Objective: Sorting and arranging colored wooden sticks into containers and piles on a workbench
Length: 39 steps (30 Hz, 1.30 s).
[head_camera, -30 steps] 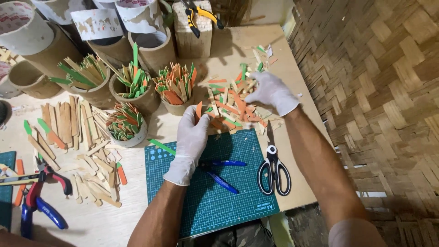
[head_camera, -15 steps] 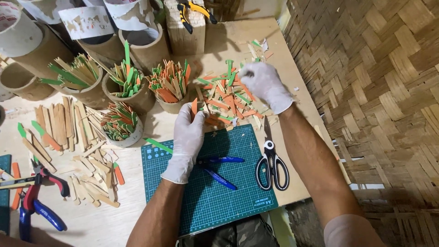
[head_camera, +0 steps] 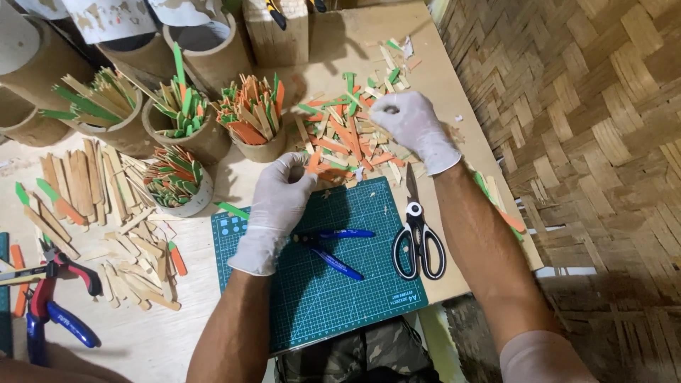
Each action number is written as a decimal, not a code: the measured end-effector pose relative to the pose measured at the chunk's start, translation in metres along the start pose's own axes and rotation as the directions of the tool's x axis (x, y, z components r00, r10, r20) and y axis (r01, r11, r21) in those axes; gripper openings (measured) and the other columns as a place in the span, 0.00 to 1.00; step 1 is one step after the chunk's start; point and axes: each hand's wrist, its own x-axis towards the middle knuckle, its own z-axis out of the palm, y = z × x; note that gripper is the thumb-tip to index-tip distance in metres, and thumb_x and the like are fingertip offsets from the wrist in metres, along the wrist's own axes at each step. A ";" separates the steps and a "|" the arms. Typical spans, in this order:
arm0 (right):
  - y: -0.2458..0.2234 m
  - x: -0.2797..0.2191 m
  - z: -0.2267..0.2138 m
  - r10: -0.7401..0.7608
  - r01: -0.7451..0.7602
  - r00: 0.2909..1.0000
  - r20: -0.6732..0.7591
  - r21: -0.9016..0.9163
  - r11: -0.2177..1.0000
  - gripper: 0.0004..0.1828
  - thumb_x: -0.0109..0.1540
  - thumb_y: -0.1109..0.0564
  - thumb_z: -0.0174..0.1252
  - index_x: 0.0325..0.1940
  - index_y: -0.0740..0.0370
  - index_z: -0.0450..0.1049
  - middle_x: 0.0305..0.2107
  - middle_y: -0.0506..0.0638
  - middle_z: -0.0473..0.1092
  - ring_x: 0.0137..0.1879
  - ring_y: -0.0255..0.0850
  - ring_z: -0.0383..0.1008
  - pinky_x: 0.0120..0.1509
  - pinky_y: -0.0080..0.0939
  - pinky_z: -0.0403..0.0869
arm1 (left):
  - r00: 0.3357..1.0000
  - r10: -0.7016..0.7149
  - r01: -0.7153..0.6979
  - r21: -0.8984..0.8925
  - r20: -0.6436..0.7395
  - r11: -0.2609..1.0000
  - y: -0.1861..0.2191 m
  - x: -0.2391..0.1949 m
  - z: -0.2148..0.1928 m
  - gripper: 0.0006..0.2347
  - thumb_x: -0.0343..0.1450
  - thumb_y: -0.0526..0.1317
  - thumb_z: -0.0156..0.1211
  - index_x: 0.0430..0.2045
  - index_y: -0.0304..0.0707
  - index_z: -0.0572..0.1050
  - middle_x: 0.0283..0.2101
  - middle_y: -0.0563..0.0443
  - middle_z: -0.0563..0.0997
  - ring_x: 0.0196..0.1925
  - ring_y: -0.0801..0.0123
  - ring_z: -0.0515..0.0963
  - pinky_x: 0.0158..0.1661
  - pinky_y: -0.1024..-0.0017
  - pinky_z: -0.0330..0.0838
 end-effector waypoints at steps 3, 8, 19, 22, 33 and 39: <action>0.006 0.000 -0.002 0.033 -0.034 0.999 0.010 0.113 0.993 0.12 0.56 0.43 0.65 0.43 0.36 0.83 0.29 0.42 0.79 0.41 0.40 0.80 0.50 0.43 0.77 | 0.960 -0.230 0.137 0.445 0.161 0.885 0.008 -0.005 -0.011 0.12 0.60 0.45 0.71 0.35 0.50 0.84 0.34 0.53 0.87 0.45 0.57 0.85 0.48 0.63 0.75; -0.018 -0.009 -0.009 0.001 -0.003 1.000 0.021 0.126 0.992 0.11 0.59 0.48 0.60 0.43 0.40 0.83 0.35 0.43 0.80 0.42 0.40 0.80 0.51 0.42 0.77 | 0.941 -0.288 0.140 0.567 0.179 0.811 0.020 -0.010 -0.002 0.13 0.63 0.52 0.67 0.37 0.55 0.85 0.39 0.55 0.87 0.51 0.55 0.84 0.51 0.61 0.75; -0.014 0.041 0.021 -0.432 0.408 0.902 -0.009 -0.314 0.857 0.06 0.63 0.50 0.62 0.42 0.45 0.83 0.43 0.46 0.78 0.55 0.48 0.76 0.64 0.47 0.74 | 0.980 -0.198 0.166 0.529 0.004 0.833 0.012 -0.002 0.000 0.14 0.67 0.55 0.61 0.44 0.61 0.81 0.41 0.62 0.86 0.51 0.64 0.83 0.53 0.61 0.75; -0.003 0.044 0.025 -0.294 0.286 0.952 -0.086 -0.098 0.953 0.06 0.60 0.46 0.66 0.40 0.37 0.83 0.37 0.41 0.78 0.49 0.43 0.78 0.59 0.44 0.75 | 0.999 0.006 0.012 0.349 -0.050 0.937 0.011 -0.005 0.004 0.10 0.68 0.46 0.64 0.41 0.55 0.83 0.38 0.53 0.87 0.48 0.57 0.84 0.48 0.60 0.77; -0.097 -0.078 0.002 -0.400 0.431 0.900 -0.177 0.215 0.876 0.07 0.55 0.59 0.70 0.35 0.49 0.85 0.27 0.46 0.79 0.34 0.39 0.80 0.40 0.37 0.77 | 0.992 -0.041 -0.014 -0.423 -0.119 0.906 0.027 -0.017 0.024 0.19 0.67 0.39 0.68 0.51 0.30 0.78 0.50 0.31 0.83 0.52 0.57 0.81 0.51 0.59 0.78; -0.122 -0.101 -0.009 -0.326 0.327 0.944 -0.055 0.308 0.893 0.05 0.58 0.57 0.66 0.37 0.52 0.86 0.29 0.53 0.81 0.38 0.48 0.81 0.45 0.48 0.78 | 0.976 -0.119 0.034 -0.414 -0.182 0.910 -0.015 0.011 0.024 0.06 0.68 0.37 0.63 0.32 0.41 0.86 0.30 0.43 0.86 0.30 0.68 0.85 0.29 0.71 0.83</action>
